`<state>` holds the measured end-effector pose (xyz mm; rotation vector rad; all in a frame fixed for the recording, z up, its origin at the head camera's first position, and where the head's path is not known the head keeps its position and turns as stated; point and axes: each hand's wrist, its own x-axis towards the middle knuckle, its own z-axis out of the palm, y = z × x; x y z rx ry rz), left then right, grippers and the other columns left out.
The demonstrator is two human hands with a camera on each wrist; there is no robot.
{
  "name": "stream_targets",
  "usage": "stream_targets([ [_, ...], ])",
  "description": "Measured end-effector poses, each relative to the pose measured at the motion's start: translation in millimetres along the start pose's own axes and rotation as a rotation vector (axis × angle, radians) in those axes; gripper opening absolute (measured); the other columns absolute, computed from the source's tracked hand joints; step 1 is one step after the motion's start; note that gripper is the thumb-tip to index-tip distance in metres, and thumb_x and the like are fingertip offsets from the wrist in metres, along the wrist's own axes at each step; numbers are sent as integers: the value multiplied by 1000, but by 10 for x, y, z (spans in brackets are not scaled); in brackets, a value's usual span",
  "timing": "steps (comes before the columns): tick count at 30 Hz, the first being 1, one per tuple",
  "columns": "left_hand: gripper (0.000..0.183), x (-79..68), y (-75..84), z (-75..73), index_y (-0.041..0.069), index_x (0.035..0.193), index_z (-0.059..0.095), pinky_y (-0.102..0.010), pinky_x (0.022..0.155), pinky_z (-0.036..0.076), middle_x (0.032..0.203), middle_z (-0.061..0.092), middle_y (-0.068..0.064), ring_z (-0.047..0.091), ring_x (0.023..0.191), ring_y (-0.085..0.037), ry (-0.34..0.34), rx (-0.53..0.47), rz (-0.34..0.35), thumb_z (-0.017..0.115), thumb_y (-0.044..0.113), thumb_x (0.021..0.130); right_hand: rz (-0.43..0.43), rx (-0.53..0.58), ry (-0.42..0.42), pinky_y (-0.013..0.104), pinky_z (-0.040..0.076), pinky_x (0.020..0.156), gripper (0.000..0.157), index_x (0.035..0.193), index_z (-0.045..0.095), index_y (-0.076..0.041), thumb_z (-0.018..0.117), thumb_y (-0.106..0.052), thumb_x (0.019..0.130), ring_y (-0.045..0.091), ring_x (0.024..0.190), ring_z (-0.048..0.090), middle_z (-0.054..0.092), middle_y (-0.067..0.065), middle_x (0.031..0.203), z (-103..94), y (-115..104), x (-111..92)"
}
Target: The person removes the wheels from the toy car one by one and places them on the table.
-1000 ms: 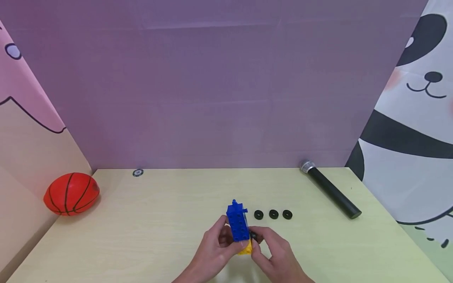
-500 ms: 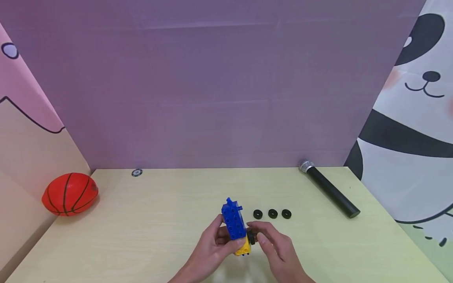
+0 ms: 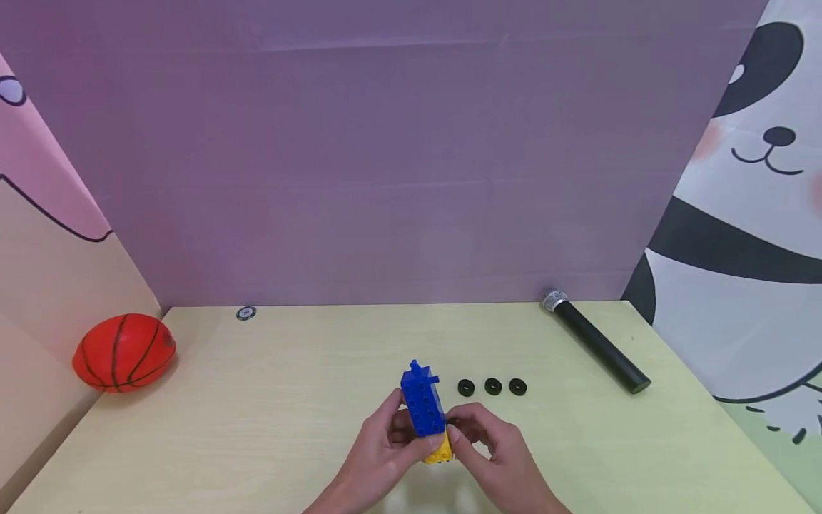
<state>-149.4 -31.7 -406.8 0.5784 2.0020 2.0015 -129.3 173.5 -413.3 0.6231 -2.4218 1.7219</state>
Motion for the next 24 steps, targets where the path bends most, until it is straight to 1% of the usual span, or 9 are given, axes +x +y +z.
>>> stream_targets([
  [2, 56, -3, 4, 0, 7, 146, 46, -31, 85, 58, 114, 74, -8, 73, 98, -22, 2, 14, 4, 71, 26, 99, -57, -47, 47, 30, 55, 73, 14, 117, 65, -9, 63, -6, 103, 14, 78, 64, 69, -6, 91, 29, -2, -10],
  [5, 54, -1, 14, 7, 8, 144, 47, -30, 84, 59, 113, 74, -8, 73, 96, -21, 4, 30, 16, 72, 24, 99, -95, -114, 128, 29, 54, 69, 21, 112, 68, -14, 68, 0, 97, 10, 74, 62, 67, -12, 84, 75, -10, -23],
  [8, 51, 3, 16, 14, 6, 142, 49, -30, 83, 59, 111, 74, -8, 74, 94, -20, 10, 40, 27, 72, 21, 99, -112, -180, 193, 28, 54, 69, 28, 109, 70, -17, 71, 4, 91, 8, 73, 60, 64, -17, 81, 113, -24, -30],
  [11, 48, 8, 13, 16, 6, 139, 50, -29, 82, 58, 109, 74, -7, 74, 93, -19, 19, 46, 27, 72, 20, 99, -124, -234, 229, 28, 54, 70, 28, 110, 71, -16, 71, 4, 90, 5, 74, 59, 63, -21, 83, 141, -40, -34],
  [13, 45, 11, 10, 15, 7, 137, 52, -29, 82, 58, 107, 75, -5, 74, 91, -19, 21, 52, 25, 72, 20, 98, -127, -250, 246, 28, 54, 70, 28, 109, 72, -15, 71, 4, 90, 5, 74, 58, 63, -22, 85, 156, -45, -38],
  [15, 43, 13, 15, 5, 8, 134, 53, -28, 82, 58, 105, 75, -4, 74, 90, -19, 11, 53, 29, 72, 21, 98, -157, -272, 253, 27, 54, 70, 28, 110, 71, -14, 71, 4, 90, 4, 75, 58, 63, -22, 87, 163, -42, -47],
  [18, 41, 10, 26, -23, 9, 132, 54, -30, 82, 57, 103, 75, -4, 74, 90, -22, -17, 40, 44, 72, 22, 98, -239, -309, 244, 27, 54, 69, 31, 113, 69, -12, 69, 8, 89, 5, 78, 58, 63, -20, 92, 160, -31, -57],
  [20, 42, 7, 36, -44, 9, 133, 54, -31, 83, 57, 104, 76, -5, 74, 91, -24, -36, 21, 49, 72, 22, 98, -310, -338, 214, 26, 54, 69, 34, 116, 67, -10, 68, 10, 89, 5, 80, 58, 63, -18, 95, 142, -10, -58],
  [24, 44, 10, 39, -73, 8, 136, 52, -32, 79, 59, 104, 76, -6, 73, 88, -24, -69, -22, 38, 71, 22, 99, -418, -353, 143, 22, 53, 70, 37, 121, 65, -8, 66, 11, 89, 6, 82, 59, 63, -12, 97, 92, 39, -46],
])
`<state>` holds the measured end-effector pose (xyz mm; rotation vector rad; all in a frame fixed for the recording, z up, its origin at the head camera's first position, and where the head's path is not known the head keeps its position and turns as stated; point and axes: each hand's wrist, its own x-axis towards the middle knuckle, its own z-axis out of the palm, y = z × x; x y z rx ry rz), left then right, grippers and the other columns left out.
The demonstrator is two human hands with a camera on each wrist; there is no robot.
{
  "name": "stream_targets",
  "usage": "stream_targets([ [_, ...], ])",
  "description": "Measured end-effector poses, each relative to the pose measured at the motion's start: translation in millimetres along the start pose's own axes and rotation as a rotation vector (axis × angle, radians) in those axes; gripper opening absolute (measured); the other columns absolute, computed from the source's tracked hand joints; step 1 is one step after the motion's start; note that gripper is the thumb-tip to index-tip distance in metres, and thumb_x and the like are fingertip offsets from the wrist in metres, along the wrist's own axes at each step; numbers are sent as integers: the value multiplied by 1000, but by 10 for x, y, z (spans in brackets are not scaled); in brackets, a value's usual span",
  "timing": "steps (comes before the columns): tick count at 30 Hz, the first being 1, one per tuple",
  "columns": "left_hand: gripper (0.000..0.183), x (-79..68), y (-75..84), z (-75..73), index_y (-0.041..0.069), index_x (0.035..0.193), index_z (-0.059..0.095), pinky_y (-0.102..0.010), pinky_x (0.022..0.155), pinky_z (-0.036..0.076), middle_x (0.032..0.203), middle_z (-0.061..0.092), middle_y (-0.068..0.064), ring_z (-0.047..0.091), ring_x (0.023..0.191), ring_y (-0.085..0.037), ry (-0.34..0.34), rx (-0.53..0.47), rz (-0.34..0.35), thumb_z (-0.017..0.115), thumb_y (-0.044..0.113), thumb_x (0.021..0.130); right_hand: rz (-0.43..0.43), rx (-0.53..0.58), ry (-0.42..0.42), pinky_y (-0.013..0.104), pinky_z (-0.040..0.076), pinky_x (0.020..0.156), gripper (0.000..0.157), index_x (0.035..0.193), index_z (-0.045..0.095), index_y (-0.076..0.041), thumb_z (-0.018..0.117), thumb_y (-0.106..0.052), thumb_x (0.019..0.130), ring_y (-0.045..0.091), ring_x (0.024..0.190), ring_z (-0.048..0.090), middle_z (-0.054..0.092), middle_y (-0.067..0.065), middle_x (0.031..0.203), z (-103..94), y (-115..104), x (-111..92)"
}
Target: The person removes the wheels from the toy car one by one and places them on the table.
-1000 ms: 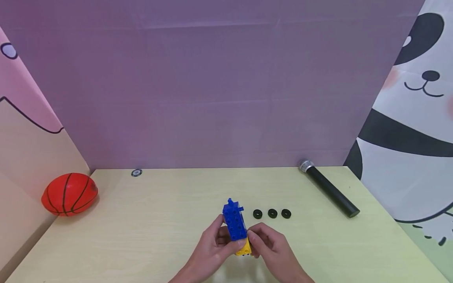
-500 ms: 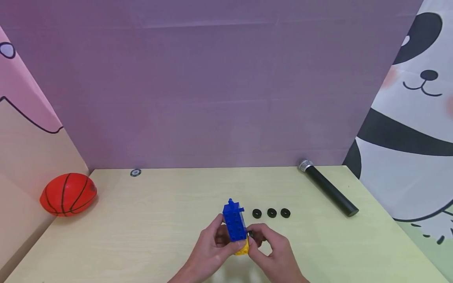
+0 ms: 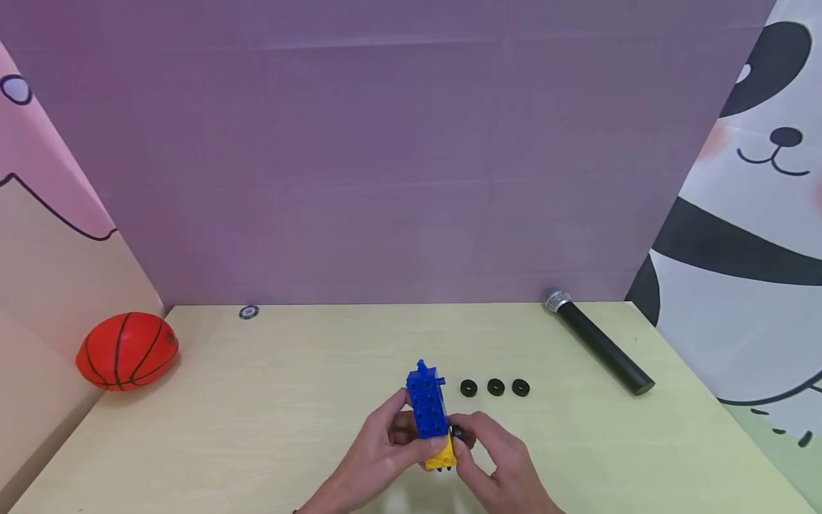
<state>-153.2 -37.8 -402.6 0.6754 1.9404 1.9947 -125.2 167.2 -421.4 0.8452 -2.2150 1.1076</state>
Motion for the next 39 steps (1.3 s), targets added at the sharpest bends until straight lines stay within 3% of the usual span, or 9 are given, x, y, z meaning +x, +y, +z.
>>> stream_targets([
  [7, 45, -6, 18, -22, 9, 138, 51, -33, 75, 60, 102, 75, -8, 72, 85, -22, -46, -16, 17, 70, 20, 99, -145, 11, -23, 18, 51, 73, 29, 127, 64, -4, 65, 1, 98, 9, 85, 60, 65, 0, 99, -40, 81, -2],
  [15, 46, -22, 15, -65, 8, 141, 50, -33, 77, 59, 106, 75, -8, 73, 90, -24, -92, -24, 15, 68, 18, 100, -108, 126, -109, 23, 54, 77, 42, 129, 61, -5, 64, 15, 92, 12, 92, 62, 67, 2, 110, -90, 91, -12],
  [22, 50, -47, -1, -184, 2, 144, 46, -32, 78, 59, 111, 74, -16, 72, 95, -27, -46, -69, -2, 66, 17, 101, -132, 191, 1, 23, 54, 75, 52, 128, 64, -1, 55, 28, 86, 13, 86, 61, 66, 1, 102, -218, 161, 38],
  [27, 54, -41, -4, -174, 2, 147, 44, -34, 81, 59, 115, 73, -18, 72, 97, -28, -38, -98, -11, 67, 17, 101, -53, 190, 2, 23, 55, 76, 49, 133, 63, -1, 54, 25, 93, 13, 86, 63, 68, 0, 100, -211, 189, 35],
  [31, 54, -37, -2, -152, 3, 147, 44, -34, 81, 59, 114, 73, -17, 72, 97, -28, -29, -90, -11, 68, 17, 100, 29, 272, -52, 27, 57, 66, 40, 130, 63, -2, 51, 19, 98, 15, 73, 64, 66, 2, 90, -183, 172, 16],
  [35, 52, -39, -5, -151, 2, 145, 45, -34, 81, 59, 112, 73, -16, 73, 97, -27, -15, -83, -17, 68, 17, 100, 221, 346, -70, 30, 54, 58, 30, 129, 65, -3, 52, 6, 105, 16, 67, 61, 58, 2, 85, -170, 138, 14],
  [39, 51, -39, -7, -150, 1, 143, 46, -33, 83, 59, 112, 74, -16, 72, 96, -27, -8, -79, -19, 68, 18, 100, 429, 393, -80, 30, 56, 71, 27, 132, 65, -2, 52, -7, 109, 21, 75, 64, 59, 7, 89, -160, 119, 36],
])
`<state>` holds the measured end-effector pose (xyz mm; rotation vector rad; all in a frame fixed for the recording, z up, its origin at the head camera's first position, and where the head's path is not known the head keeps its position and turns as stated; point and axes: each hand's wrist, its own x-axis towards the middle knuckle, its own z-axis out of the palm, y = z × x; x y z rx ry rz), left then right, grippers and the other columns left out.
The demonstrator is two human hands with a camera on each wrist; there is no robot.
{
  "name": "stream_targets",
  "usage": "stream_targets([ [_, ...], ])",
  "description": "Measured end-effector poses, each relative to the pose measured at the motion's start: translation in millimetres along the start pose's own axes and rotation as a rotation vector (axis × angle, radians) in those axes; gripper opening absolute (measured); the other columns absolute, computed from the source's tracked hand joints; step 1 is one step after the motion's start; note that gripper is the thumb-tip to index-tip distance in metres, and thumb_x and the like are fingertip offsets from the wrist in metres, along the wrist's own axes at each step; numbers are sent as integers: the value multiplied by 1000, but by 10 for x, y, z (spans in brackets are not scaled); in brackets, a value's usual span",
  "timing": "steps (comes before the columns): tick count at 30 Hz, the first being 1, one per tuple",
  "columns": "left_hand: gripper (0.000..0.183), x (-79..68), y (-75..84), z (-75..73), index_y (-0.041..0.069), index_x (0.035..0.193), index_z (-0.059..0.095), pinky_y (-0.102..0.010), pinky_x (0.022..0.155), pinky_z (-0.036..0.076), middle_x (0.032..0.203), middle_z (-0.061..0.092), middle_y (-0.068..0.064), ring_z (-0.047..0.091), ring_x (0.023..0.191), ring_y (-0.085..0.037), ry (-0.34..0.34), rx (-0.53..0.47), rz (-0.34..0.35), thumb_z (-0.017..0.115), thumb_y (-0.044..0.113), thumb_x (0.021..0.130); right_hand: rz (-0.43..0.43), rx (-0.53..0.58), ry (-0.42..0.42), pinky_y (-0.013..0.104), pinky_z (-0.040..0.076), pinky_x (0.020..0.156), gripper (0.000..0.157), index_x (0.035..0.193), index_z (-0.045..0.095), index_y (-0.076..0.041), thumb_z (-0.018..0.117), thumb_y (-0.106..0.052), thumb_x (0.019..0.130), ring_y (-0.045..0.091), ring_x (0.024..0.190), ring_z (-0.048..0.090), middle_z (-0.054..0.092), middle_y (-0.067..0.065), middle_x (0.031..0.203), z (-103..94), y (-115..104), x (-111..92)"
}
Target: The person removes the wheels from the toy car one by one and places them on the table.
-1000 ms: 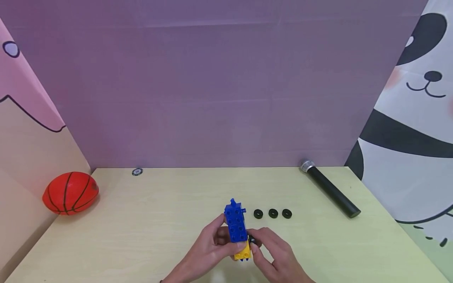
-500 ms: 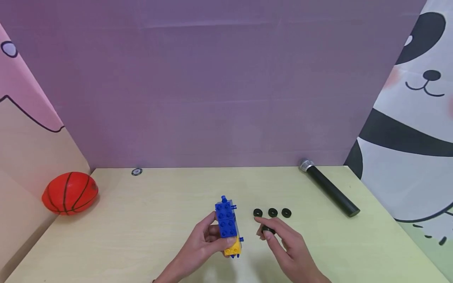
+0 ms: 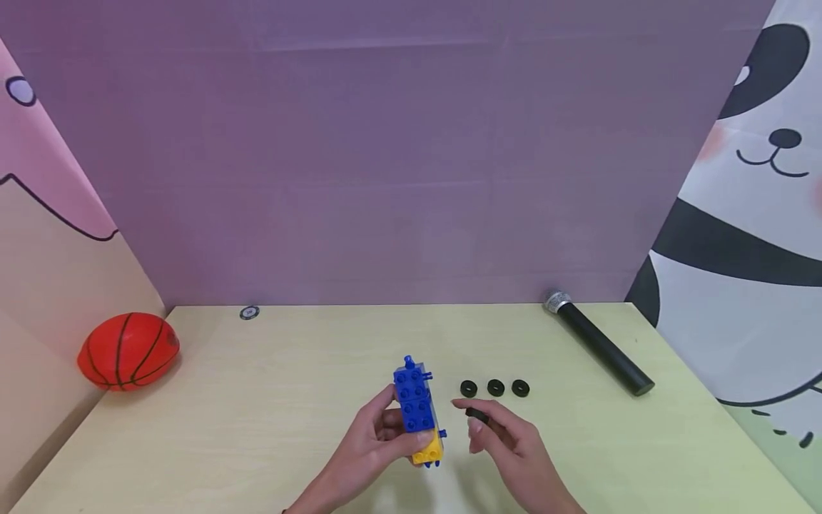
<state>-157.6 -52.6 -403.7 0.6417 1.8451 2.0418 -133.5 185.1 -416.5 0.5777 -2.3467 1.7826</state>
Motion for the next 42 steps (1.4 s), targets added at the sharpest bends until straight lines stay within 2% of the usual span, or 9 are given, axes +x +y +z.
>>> stream_targets([
  [3, 50, 2, 3, 8, 2, 142, 46, -33, 84, 59, 112, 74, -16, 72, 96, -28, 6, 5, -1, 68, 19, 100, 104, 41, -18, 30, 58, 78, 31, 134, 63, 2, 48, -14, 111, 22, 79, 67, 60, 12, 91, 5, -7, 19],
  [8, 49, 8, -5, 13, 2, 142, 47, -33, 83, 59, 112, 74, -16, 72, 95, -27, 12, 16, 7, 67, 19, 100, 115, 61, -52, 31, 59, 79, 34, 134, 61, 6, 45, -14, 112, 23, 82, 68, 63, 17, 97, 5, 25, 32],
  [17, 44, 6, -45, 1, -1, 135, 49, -34, 75, 60, 109, 73, -17, 71, 88, -26, 19, 5, 16, 68, 16, 100, 112, -105, 38, 29, 57, 88, 32, 131, 65, -2, 69, -13, 101, 15, 96, 69, 73, 7, 114, 37, 24, 2],
  [21, 41, 3, -54, -10, -2, 131, 49, -33, 75, 60, 109, 73, -16, 71, 89, -26, 13, -2, -3, 68, 18, 100, -86, -237, 91, 29, 58, 79, 29, 121, 70, -10, 76, -5, 94, 10, 93, 67, 73, -3, 108, 8, 77, -7],
  [25, 39, 0, -62, -24, -2, 129, 49, -32, 75, 59, 107, 74, -15, 71, 88, -25, -4, -5, -14, 68, 18, 101, -401, -354, 140, 25, 54, 71, 46, 119, 70, -13, 81, 10, 80, 11, 91, 63, 68, -3, 104, -78, 189, -6],
  [27, 40, 1, -72, -32, -1, 131, 50, -32, 75, 59, 107, 73, -14, 70, 89, -24, -17, 2, -13, 67, 18, 101, -471, -397, 158, 23, 52, 70, 53, 119, 70, -13, 82, 13, 75, 11, 91, 61, 66, -2, 105, -135, 230, -11],
  [32, 45, -19, -77, -64, 2, 142, 51, -30, 82, 56, 117, 71, -13, 69, 99, -22, -65, 79, -27, 64, 19, 102, -498, -493, 183, 18, 49, 75, 53, 120, 71, -11, 83, 11, 74, 9, 95, 60, 65, -2, 110, -308, 295, -46],
  [37, 47, -38, -78, -91, 6, 145, 48, -29, 83, 52, 111, 70, -8, 65, 96, -19, -82, 156, -56, 61, 21, 103, -518, -564, 214, 17, 49, 77, 27, 119, 71, -7, 76, -19, 96, 10, 95, 59, 65, 0, 110, -498, 373, -63],
  [42, 35, -57, -82, -133, 6, 129, 50, -29, 78, 47, 100, 70, -6, 63, 87, -19, -60, 182, -67, 64, 21, 101, -518, -620, 254, 14, 47, 77, 47, 118, 71, -3, 55, -46, 105, 11, 92, 58, 65, 0, 109, -701, 445, -43],
])
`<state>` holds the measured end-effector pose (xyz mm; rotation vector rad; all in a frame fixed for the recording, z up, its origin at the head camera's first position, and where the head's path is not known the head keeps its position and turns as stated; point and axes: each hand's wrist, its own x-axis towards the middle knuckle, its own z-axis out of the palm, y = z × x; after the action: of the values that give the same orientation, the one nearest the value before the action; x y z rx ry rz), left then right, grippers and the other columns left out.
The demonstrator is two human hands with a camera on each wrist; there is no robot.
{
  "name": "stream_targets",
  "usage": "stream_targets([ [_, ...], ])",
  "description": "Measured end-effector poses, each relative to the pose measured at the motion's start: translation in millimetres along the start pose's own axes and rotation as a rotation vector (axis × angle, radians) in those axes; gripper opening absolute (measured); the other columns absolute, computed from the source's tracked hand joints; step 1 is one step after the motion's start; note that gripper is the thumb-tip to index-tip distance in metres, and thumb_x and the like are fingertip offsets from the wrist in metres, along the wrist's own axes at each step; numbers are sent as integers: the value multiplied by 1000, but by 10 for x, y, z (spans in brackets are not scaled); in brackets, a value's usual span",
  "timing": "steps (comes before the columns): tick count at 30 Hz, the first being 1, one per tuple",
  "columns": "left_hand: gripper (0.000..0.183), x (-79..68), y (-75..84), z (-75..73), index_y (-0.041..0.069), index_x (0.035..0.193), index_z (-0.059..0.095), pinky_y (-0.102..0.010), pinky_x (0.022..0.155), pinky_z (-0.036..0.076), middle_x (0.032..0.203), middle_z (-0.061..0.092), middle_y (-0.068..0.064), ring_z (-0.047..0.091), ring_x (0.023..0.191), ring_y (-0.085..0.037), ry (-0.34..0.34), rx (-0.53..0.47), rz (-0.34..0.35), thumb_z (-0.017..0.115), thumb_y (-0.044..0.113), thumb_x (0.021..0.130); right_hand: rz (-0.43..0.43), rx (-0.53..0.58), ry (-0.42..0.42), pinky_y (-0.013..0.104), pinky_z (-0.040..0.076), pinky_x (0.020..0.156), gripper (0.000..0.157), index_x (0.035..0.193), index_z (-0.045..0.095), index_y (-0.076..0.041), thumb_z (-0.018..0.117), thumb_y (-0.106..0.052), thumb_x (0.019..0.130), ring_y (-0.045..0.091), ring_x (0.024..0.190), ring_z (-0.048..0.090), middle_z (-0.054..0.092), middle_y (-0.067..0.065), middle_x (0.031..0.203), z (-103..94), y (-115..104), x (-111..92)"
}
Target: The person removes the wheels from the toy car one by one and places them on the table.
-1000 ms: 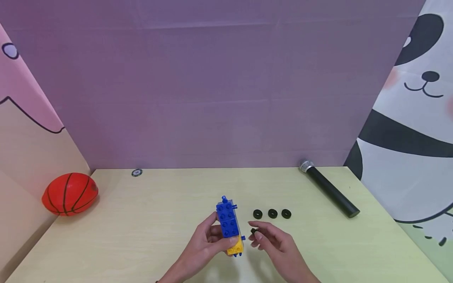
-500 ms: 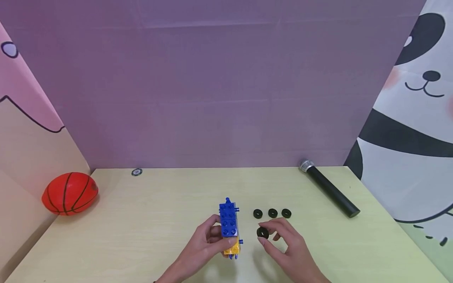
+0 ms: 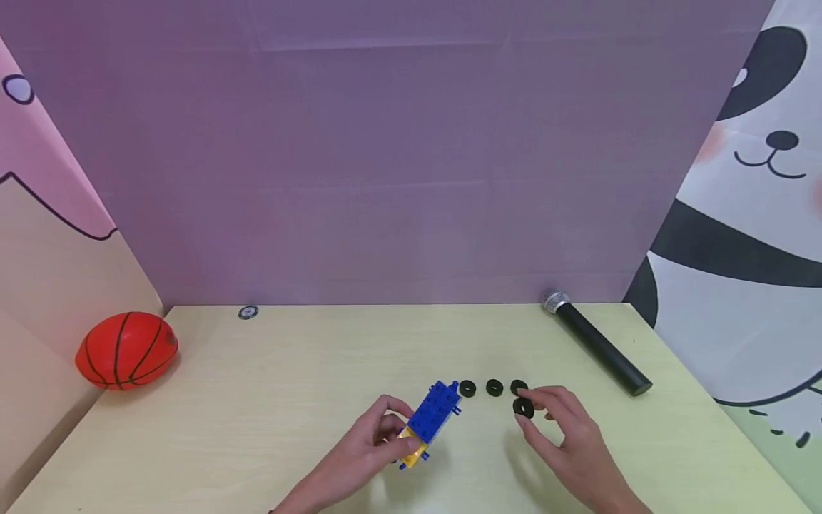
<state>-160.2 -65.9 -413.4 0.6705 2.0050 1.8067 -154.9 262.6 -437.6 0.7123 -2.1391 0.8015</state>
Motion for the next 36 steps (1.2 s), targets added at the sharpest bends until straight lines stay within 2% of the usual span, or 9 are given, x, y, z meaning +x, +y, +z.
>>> stream_targets([
  [2, 30, -4, -7, -27, 6, 125, 54, -30, 77, 48, 100, 70, -6, 63, 87, -19, 10, 21, -1, 65, 20, 101, -7, -18, 19, 14, 46, 79, 41, 117, 71, -2, 61, -40, 104, 13, 91, 58, 66, 2, 107, -45, 68, -2],
  [5, 24, -9, -22, -74, 8, 122, 62, -30, 76, 50, 103, 69, -4, 65, 87, -19, 19, 81, -9, 66, 20, 101, 4, -53, 41, 11, 43, 85, 26, 115, 72, -2, 76, -17, 94, 12, 92, 58, 67, 3, 104, -110, 164, -4],
  [8, 22, -14, -35, -113, 12, 119, 69, -30, 75, 51, 105, 67, -2, 67, 85, -20, 23, 143, -40, 68, 22, 100, 36, -95, 45, 9, 39, 88, 40, 114, 73, -2, 81, 6, 75, 10, 93, 57, 67, 3, 102, -169, 252, -4],
  [10, 23, -19, -42, -137, 13, 119, 70, -30, 74, 51, 104, 67, -2, 67, 84, -20, 16, 175, -56, 69, 23, 99, 65, -127, 34, 10, 38, 87, 44, 113, 73, -1, 81, 10, 70, 9, 93, 56, 67, 3, 101, -198, 304, -3],
  [17, 23, -12, -85, -207, 6, 109, 64, -25, 72, 50, 94, 69, 0, 64, 84, -17, 11, 217, -33, 75, 20, 94, 165, -219, -38, 15, 44, 72, 39, 111, 73, -2, 84, 5, 74, 14, 89, 59, 68, 1, 99, -227, 480, 9],
  [24, 16, -12, -125, -260, 9, 98, 67, -25, 67, 48, 87, 69, 1, 63, 80, -16, 19, 253, -55, 75, 22, 94, 174, -254, -103, 31, 54, 65, 33, 106, 74, 1, 84, 4, 74, 24, 83, 62, 68, 4, 94, -162, 672, 30],
  [31, 15, -23, -163, -288, 11, 96, 69, -33, 69, 54, 98, 70, 0, 69, 84, -18, 15, 252, -92, 73, 25, 96, 229, -270, -160, 35, 54, 66, 28, 105, 73, 4, 83, 0, 79, 27, 84, 63, 68, 7, 93, -115, 769, 21],
  [36, 13, -23, -202, -301, 12, 95, 70, -34, 68, 53, 97, 69, 0, 69, 84, -18, 14, 264, -100, 73, 25, 96, 250, -279, -185, 43, 54, 72, 27, 104, 73, 3, 83, -1, 80, 30, 87, 64, 68, 9, 94, -94, 826, 2],
])
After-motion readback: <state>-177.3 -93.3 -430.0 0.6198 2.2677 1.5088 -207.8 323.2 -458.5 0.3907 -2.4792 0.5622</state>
